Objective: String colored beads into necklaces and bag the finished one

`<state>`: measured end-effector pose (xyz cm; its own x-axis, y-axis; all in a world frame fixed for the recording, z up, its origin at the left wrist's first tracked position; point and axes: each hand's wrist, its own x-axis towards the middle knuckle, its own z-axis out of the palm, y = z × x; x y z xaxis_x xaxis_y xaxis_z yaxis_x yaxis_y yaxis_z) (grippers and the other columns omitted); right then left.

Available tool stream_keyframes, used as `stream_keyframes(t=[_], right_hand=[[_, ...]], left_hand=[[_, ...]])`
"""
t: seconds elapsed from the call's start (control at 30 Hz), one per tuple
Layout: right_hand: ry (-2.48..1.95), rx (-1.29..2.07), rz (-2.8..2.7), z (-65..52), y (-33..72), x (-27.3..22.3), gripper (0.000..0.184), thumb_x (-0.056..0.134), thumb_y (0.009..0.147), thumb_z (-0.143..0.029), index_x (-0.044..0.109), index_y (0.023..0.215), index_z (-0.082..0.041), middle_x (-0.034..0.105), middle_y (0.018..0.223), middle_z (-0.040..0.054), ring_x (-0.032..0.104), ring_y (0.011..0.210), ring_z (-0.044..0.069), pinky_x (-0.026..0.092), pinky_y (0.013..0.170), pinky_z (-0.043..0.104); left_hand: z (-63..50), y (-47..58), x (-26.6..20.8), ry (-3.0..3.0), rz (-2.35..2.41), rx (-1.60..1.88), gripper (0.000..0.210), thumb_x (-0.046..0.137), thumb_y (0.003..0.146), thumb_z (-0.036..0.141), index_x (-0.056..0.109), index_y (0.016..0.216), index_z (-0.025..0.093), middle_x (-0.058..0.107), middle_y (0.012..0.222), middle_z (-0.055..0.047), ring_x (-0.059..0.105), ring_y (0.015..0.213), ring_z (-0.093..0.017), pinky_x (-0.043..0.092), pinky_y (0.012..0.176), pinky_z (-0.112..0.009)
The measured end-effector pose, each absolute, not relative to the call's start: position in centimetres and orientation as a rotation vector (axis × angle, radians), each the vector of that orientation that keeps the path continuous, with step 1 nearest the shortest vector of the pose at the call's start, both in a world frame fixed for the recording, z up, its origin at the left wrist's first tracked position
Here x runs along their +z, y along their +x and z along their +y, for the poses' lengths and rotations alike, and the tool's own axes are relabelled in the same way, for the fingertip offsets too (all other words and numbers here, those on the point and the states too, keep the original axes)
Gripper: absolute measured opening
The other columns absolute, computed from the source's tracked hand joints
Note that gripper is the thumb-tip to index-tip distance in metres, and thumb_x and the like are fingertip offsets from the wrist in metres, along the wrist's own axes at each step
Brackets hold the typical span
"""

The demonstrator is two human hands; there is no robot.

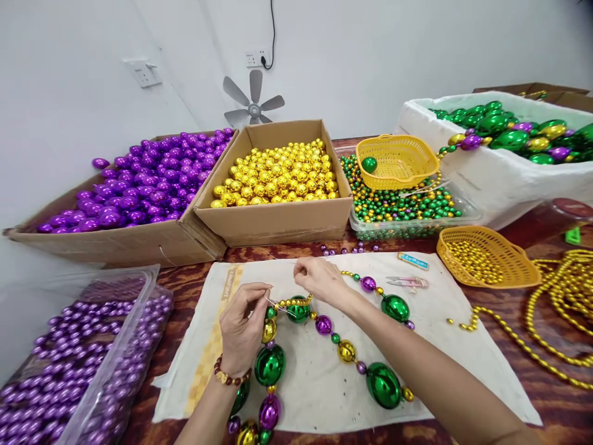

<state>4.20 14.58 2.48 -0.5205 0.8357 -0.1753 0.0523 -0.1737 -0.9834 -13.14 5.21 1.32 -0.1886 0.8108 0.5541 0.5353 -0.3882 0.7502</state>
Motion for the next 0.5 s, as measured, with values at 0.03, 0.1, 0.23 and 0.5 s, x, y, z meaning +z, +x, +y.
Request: stream_keyframes(t=[0.03,0.1,0.23,0.5], right_hand=[[-1.004,1.765,-1.515,14.6,4.4,2.7,0.007,0.066,0.068,-0.015,0.07,0.07,-0.021,0.064,0.077,-0.0013,0.055,0.085,0.017,0.038,0.075,0.026],[-0.9,1.851,-1.509,14.5,4.5,3.1,0.006,0.072,0.067,-0.021,0.073,0.073,-0.02,0.068,0.081,-0.0001,0.058,0.088,0.019,0.04,0.081,0.028],[-0.761,2.032,-1.363,13.4,3.3,3.3,0.022,0.076,0.064,-0.034,0.075,0.078,-0.017,0.071,0.079,0.0011,0.062,0.077,0.017,0.045,0.082,0.031],[-0.757,2.094,-1.18,12.8,2.2,1.9,0.016,0.076,0.062,-0.028,0.073,0.072,-0.015,0.066,0.066,-0.0027,0.057,0.065,0.012,0.042,0.077,0.028]], left_hand=[[5.2,-13.1,1.3,1.792,1.56,1.616,0.011,0.062,0.084,0.011,0.065,0.086,0.021,0.068,0.093,-0.003,0.064,0.086,-0.017,0.051,0.073,-0.03],[5.1,-12.9,1.2,1.751,1.54,1.621,0.011,0.062,0.084,0.011,0.065,0.087,0.021,0.067,0.094,-0.003,0.064,0.085,-0.017,0.051,0.072,-0.03],[5.1,-12.6,1.3,1.761,1.533,1.633,0.012,0.063,0.084,0.01,0.066,0.088,0.021,0.068,0.094,-0.004,0.064,0.086,-0.017,0.051,0.074,-0.032],[4.9,-12.3,1.4,1.779,1.494,1.613,0.014,0.063,0.083,0.009,0.067,0.089,0.022,0.068,0.096,-0.004,0.064,0.086,-0.018,0.051,0.073,-0.032]])
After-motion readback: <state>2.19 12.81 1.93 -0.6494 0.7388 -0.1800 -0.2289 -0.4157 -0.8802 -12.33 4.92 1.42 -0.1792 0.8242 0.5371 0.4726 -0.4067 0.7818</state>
